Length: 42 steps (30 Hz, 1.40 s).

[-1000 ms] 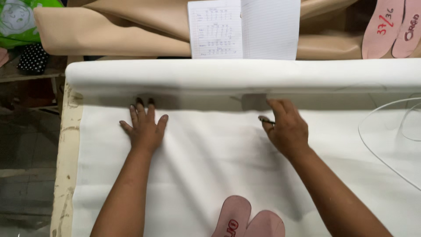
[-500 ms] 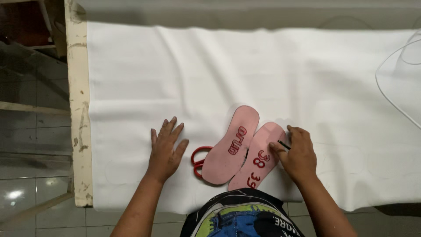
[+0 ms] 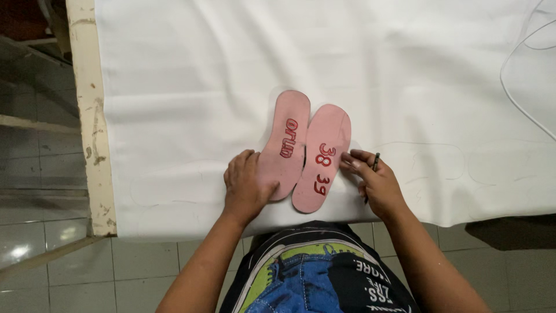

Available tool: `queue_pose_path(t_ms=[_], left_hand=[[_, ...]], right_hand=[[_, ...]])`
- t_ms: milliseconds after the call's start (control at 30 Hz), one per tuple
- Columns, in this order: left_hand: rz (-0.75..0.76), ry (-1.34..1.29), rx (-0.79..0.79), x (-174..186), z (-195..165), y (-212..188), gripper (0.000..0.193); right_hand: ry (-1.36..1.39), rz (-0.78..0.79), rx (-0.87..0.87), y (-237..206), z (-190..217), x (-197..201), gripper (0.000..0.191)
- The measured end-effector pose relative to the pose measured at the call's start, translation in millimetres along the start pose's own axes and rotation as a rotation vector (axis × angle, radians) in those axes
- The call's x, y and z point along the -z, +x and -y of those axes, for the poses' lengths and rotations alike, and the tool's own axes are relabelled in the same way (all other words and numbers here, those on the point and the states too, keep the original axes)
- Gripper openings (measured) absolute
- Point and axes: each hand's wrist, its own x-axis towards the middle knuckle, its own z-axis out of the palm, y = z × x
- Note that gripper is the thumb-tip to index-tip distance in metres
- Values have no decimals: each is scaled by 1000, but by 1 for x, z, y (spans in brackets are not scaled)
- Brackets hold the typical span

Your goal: The person lays a roll of white sheet material flat on the work table and places pink sandal-shaped templates on it. They hold each template steady with one hand and trace around its edge with a pen, repositioning the templates to trace additional outlines along the sheet.

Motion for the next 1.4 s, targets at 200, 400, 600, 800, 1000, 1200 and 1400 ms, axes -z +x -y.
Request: queue_pose_path(t_ms=[200,400,600,800,1000,1200,1400], left_hand=[[-259,-285,96,-14,17,13,26],[-383,-943,435,-24,44,6,18],[-735,-1636,542,4,72,-2,22],[-697,-1552,618,43,104,-15,36],[-663,-1684,543,63,137,-26,27],[-525,-1632,563,80,145,-27,26],[-130,-1438,360,54,114,-4,19]], right_hand=[[-173,-30,218,12,-16,5,34],[-516,60,231,3,-24,9,25],[-838,188,685,-7,0,-24,33],[-1053,252,895,10,28,-77,57],[-1201,6,871,71,57,-82,24],[-957,-353,965,93,117,-74,38],[-313,376,217,28,48,-197,36]])
